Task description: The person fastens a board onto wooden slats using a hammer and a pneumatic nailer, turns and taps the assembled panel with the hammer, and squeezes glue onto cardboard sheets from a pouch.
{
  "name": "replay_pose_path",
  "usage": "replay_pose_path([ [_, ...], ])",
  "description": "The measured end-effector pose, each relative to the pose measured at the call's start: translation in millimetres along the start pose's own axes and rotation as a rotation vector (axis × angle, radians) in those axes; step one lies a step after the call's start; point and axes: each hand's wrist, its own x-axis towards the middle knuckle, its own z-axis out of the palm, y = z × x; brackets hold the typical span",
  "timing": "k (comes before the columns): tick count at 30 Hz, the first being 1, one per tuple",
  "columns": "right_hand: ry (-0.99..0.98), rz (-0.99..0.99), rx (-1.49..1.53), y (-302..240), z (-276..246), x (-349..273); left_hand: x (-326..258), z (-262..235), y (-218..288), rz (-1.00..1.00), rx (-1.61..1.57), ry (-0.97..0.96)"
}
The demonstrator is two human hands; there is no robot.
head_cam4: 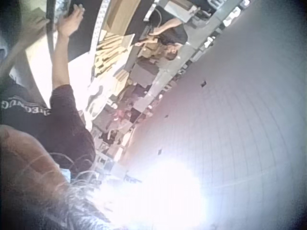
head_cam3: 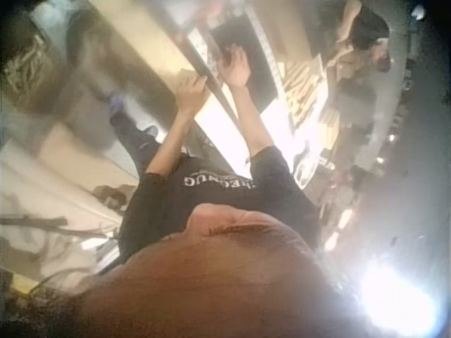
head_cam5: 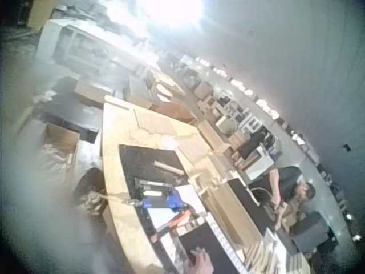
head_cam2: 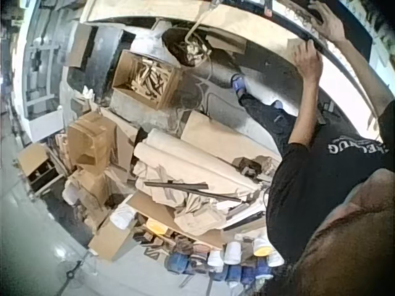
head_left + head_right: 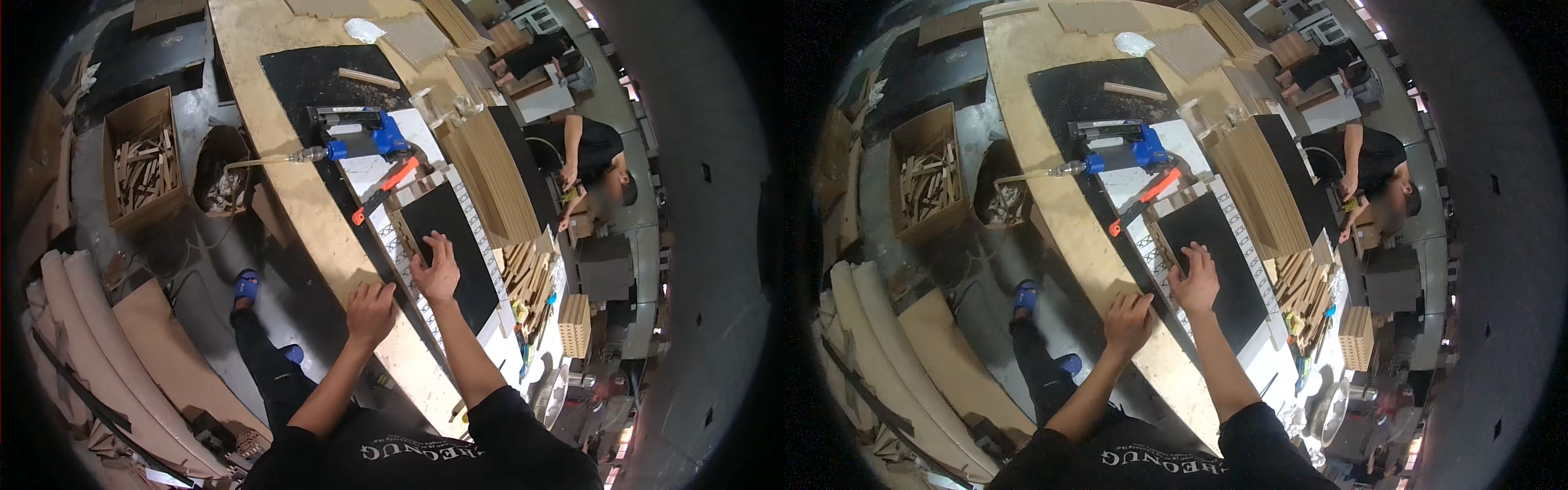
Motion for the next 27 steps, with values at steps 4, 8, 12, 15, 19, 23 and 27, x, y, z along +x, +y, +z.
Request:
replay_pose_path([
  [4, -0.064, 0.071, 0.086, -14, -10, 6, -1, 1, -1, 0.001, 0.013, -0.05],
  [8, -0.001, -0.067, 0.087, -9, 7, 18, -2, 3, 1, 0.027, 0.02, -0.031],
  [12, 0.026, -0.136, 0.076, -6, 12, 15, -2, -1, 1, 0.013, 0.004, -0.022],
  [15, 0.006, -0.113, 0.071, -8, 10, 17, 1, -6, 3, -0.01, -0.001, -0.04],
  [19, 0.005, -0.089, 0.139, -16, 10, 27, -3, -1, 1, -0.004, 0.005, -0.051],
  [23, -0.017, -0.05, 0.056, -18, 22, 38, -2, 0, -3, 0.021, 0.009, -0.05],
  [27, 0.064, -0.125, 0.055, -18, 25, 40, -1, -1, -2, 0.029, 0.037, -0.035],
])
